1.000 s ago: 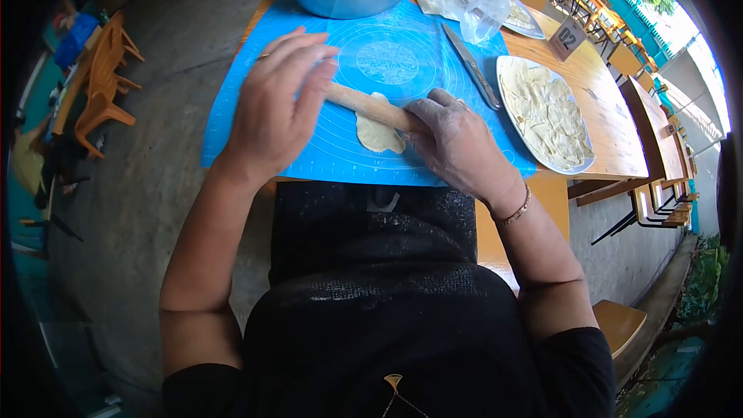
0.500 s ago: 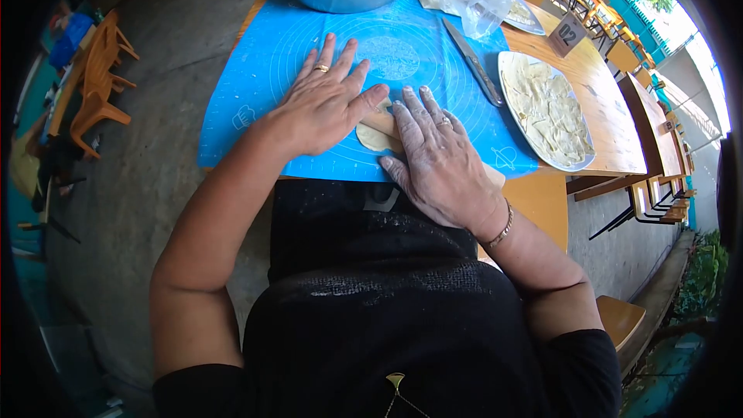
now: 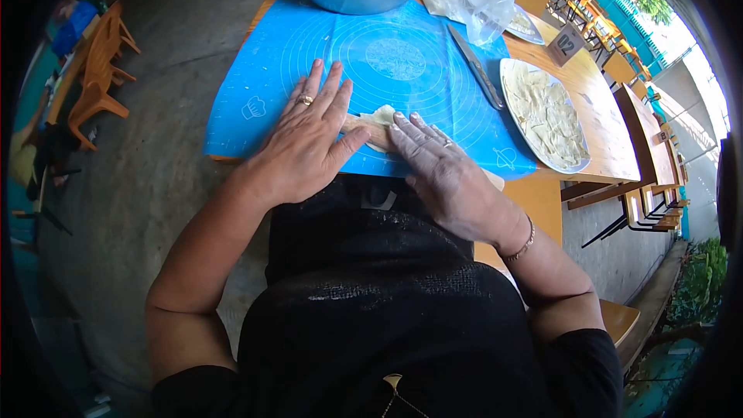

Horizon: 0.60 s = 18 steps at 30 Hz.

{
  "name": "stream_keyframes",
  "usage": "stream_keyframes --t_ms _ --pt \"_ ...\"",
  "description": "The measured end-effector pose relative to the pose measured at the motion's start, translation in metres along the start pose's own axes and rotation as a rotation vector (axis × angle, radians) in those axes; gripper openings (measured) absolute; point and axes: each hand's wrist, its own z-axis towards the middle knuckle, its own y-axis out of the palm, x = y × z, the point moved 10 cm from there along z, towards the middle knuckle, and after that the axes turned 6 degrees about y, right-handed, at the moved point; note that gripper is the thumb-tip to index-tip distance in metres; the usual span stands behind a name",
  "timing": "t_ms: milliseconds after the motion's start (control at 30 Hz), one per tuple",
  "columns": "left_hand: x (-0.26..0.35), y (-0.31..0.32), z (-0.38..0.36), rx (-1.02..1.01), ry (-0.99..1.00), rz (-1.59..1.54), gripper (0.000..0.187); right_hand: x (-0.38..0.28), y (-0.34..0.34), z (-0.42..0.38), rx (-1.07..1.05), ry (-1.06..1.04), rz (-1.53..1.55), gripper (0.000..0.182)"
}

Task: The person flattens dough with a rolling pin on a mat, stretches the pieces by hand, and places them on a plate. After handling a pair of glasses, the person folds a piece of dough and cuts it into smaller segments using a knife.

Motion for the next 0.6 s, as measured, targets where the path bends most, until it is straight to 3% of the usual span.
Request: stream_keyframes --t_ms 133,267,333,367,433,467,600 --pt "-0.021 -0.008 0.015 0.018 -0.109 -0.245 0.051 0.011 -0.016 -0.002 0.229 0.146 0.005 0.063" --pt "-0.037 -0.021 0.052 -0.028 -0.265 -0.504 0.043 0.014 -0.014 -0.004 0.193 0.183 -0.142 0.053" --pt "-0.038 -0.003 0.063 -0.285 -0.363 -0.313 0.041 0.015 -0.019 -0.007 0.280 0.139 -0.101 0.045" --pt "-0.039 0.003 0.066 -0.282 -0.359 -0.309 0.041 0.013 -0.020 -0.008 0.286 0.138 -0.104 0.045" --pt "-0.019 0.011 0.080 -0.278 -0.167 -0.301 0.041 0.012 -0.022 -0.010 0.284 0.160 -0.067 0.046" --pt "-0.023 0.021 0.082 -0.362 -0.233 -0.301 0.038 0.013 -0.023 -0.010 0.291 0.160 -0.068 0.046" --pt "-0.015 0.028 0.087 -0.372 -0.193 -0.310 0.033 0.014 -0.021 -0.012 0.312 0.109 -0.047 0.040"
